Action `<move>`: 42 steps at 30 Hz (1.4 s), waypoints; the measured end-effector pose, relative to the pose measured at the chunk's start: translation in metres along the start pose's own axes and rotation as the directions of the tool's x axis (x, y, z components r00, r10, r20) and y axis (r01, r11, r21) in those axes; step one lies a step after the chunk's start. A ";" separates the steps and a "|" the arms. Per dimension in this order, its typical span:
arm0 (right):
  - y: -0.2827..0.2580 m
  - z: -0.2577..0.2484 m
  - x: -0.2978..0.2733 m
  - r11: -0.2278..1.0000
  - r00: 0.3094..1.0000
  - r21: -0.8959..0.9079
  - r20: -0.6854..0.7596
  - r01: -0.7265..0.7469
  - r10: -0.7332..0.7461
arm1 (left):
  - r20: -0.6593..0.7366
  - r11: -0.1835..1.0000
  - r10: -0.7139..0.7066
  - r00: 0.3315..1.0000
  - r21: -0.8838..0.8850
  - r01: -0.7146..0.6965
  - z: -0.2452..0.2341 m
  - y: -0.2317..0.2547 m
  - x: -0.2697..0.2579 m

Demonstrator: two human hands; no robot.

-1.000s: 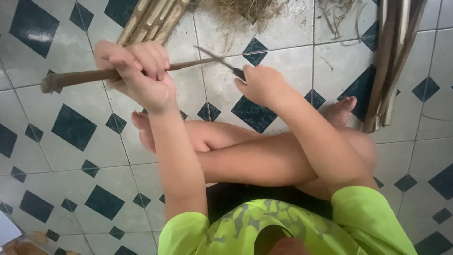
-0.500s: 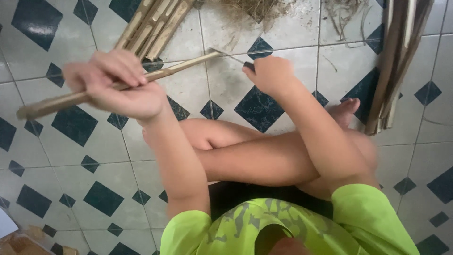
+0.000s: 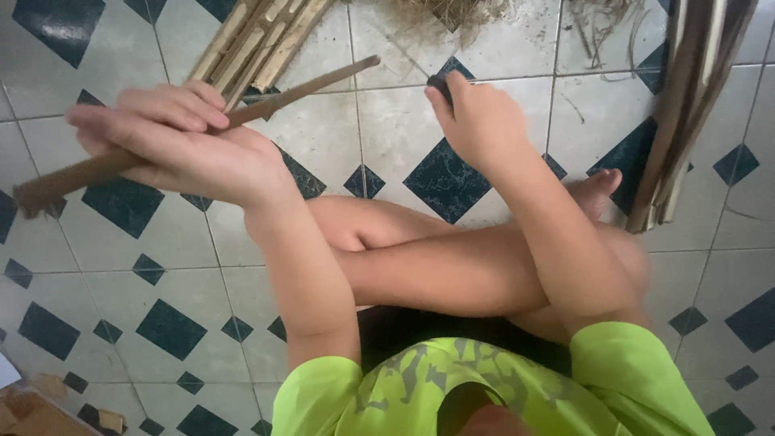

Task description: Shaving thin strips from bamboo or wood pieces using a knife while sitting on the floor.

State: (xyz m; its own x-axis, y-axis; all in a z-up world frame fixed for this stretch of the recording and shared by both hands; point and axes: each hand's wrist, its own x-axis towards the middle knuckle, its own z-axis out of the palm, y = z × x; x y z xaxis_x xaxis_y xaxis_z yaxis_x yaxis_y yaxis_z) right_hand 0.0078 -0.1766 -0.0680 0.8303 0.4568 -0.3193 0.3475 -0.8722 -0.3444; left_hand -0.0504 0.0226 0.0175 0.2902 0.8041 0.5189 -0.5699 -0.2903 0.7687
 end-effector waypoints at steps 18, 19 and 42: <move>0.019 -0.001 0.003 0.995 0.969 -0.057 0.237 0.085 -0.069 | 0.075 0.993 0.112 0.991 0.029 -0.114 0.000 -0.007 -0.004; 0.026 0.000 0.005 0.992 0.978 -0.092 0.200 0.084 -0.065 | 0.079 0.993 0.113 0.990 0.005 -0.114 0.000 -0.008 -0.004; 0.037 -0.056 -0.034 0.958 0.998 -0.286 -0.068 -0.012 -0.007 | 0.338 0.950 0.139 0.931 -0.311 -0.029 0.014 -0.031 -0.024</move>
State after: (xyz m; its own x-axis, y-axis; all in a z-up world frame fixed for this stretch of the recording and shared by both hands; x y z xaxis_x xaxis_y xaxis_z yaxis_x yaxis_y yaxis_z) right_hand 0.0172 -0.2344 -0.0209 0.8555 0.4503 -0.2557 0.4472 -0.8914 -0.0736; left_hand -0.0290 0.0044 -0.0133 0.4503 0.5330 0.7164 -0.7891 -0.1379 0.5986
